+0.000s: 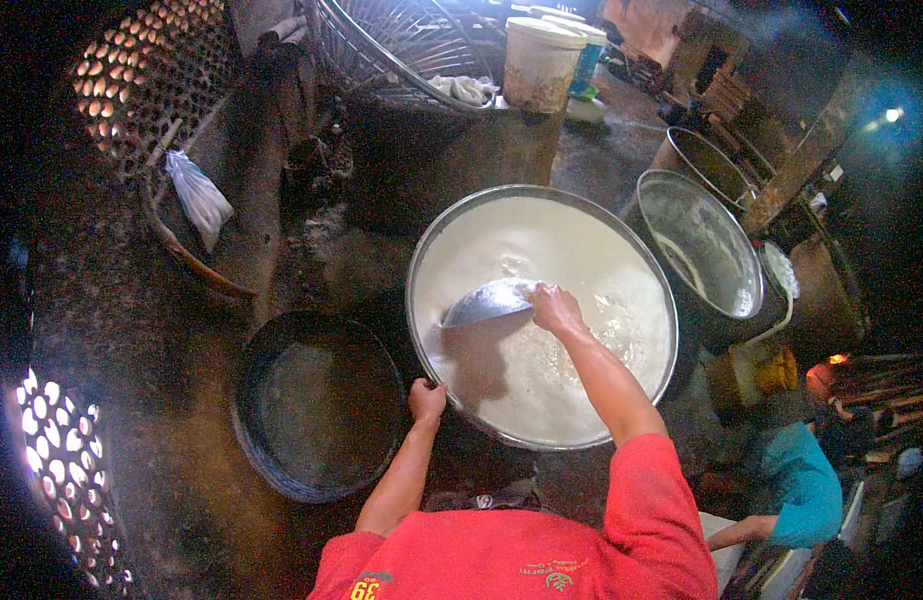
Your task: The person uses a large metal ladle to skim foam from the surface of white liquid in a large vat and transfers it into a smaller nearby container. They repeat this action multiple times while moving between different vats.
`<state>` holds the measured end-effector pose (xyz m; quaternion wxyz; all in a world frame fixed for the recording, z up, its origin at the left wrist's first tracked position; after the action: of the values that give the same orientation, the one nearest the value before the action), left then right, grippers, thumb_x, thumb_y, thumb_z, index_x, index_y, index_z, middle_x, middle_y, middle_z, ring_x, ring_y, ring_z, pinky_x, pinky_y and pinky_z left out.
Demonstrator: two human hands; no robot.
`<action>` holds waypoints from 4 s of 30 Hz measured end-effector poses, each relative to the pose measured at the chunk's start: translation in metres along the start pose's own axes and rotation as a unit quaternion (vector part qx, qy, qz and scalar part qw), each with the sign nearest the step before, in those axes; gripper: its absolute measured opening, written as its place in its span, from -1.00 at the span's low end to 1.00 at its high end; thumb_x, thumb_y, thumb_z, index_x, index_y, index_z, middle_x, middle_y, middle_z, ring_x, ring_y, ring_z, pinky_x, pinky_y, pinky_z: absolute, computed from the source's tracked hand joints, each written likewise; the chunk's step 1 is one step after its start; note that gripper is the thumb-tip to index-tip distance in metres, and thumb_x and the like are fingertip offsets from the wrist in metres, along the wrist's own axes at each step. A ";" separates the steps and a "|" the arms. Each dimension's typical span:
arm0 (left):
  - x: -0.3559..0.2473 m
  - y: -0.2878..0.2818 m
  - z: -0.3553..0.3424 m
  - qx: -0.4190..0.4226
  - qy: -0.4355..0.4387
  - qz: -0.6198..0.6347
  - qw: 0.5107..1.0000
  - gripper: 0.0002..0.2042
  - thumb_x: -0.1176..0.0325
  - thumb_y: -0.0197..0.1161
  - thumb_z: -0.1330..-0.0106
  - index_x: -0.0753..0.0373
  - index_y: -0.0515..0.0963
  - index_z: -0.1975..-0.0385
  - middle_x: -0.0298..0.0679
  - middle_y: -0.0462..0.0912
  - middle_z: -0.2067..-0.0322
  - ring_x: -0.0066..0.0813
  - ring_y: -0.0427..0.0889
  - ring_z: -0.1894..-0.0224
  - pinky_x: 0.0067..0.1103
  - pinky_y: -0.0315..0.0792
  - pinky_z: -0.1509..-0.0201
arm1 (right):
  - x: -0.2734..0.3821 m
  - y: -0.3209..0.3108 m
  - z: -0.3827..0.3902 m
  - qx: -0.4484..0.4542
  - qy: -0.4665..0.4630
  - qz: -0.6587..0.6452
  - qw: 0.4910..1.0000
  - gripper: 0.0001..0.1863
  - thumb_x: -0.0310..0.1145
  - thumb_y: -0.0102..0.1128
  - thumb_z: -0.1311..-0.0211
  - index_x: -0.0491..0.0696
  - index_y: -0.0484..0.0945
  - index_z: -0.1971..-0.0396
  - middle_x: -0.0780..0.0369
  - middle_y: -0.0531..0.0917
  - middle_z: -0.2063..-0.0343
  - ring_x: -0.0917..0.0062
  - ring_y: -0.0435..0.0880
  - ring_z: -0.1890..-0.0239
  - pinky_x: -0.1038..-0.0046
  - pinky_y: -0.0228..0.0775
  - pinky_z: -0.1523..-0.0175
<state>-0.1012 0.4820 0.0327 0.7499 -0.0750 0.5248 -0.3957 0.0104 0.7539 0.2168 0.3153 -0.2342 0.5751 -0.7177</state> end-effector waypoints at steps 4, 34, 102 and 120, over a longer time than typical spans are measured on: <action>-0.002 0.003 0.001 -0.002 0.017 -0.017 1.000 -0.61 0.25 0.37 -0.01 0.34 0.56 0.20 0.02 0.65 0.24 -0.05 0.63 0.14 -0.30 0.45 0.06 | -0.037 0.034 0.020 0.006 0.048 -0.040 0.998 -0.61 -0.41 0.18 0.05 -0.10 0.47 0.13 0.01 0.64 0.23 0.13 0.61 0.10 0.19 0.49 0.03; 0.015 0.020 -0.006 -0.077 -0.003 -0.004 0.997 -0.53 0.34 0.18 -0.13 0.35 0.45 -0.09 0.01 0.55 -0.02 -0.16 0.54 -0.07 -0.43 0.39 -0.11 | -0.370 -0.009 0.189 -0.108 0.012 -0.152 0.982 -0.60 -0.42 0.18 0.14 -0.12 0.47 0.18 -0.04 0.61 0.25 -0.04 0.58 0.21 0.08 0.45 0.05; -0.001 0.013 -0.007 -0.014 0.004 0.024 1.000 -0.74 0.35 0.33 0.02 0.39 0.57 0.37 0.00 0.67 0.32 -0.15 0.65 0.25 -0.39 0.45 0.19 | -0.187 0.130 0.106 0.057 0.057 -0.066 0.995 -0.72 -0.42 0.11 0.00 -0.14 0.55 0.23 0.00 0.65 0.30 0.09 0.63 0.18 0.14 0.49 0.07; 0.003 0.017 -0.009 -0.046 -0.049 0.013 0.998 -0.82 0.47 0.18 0.04 0.42 0.53 0.43 -0.06 0.61 0.41 -0.27 0.58 0.33 -0.38 0.39 0.29 | -0.359 0.009 0.188 -0.201 0.042 -0.169 0.964 -0.52 -0.46 0.20 0.14 -0.16 0.46 0.08 -0.05 0.60 0.23 -0.02 0.58 0.19 0.12 0.46 0.10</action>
<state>-0.0996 0.4937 0.0178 0.7754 -0.1221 0.5064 -0.3570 0.3919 0.8841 0.2610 0.1118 -0.3564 0.6722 -0.6393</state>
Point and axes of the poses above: each hand's wrist, its own z-axis away from the middle knuckle, its own y-axis out of the palm, x = y × z, the point moved 6 cm from there along -z, towards the middle knuckle
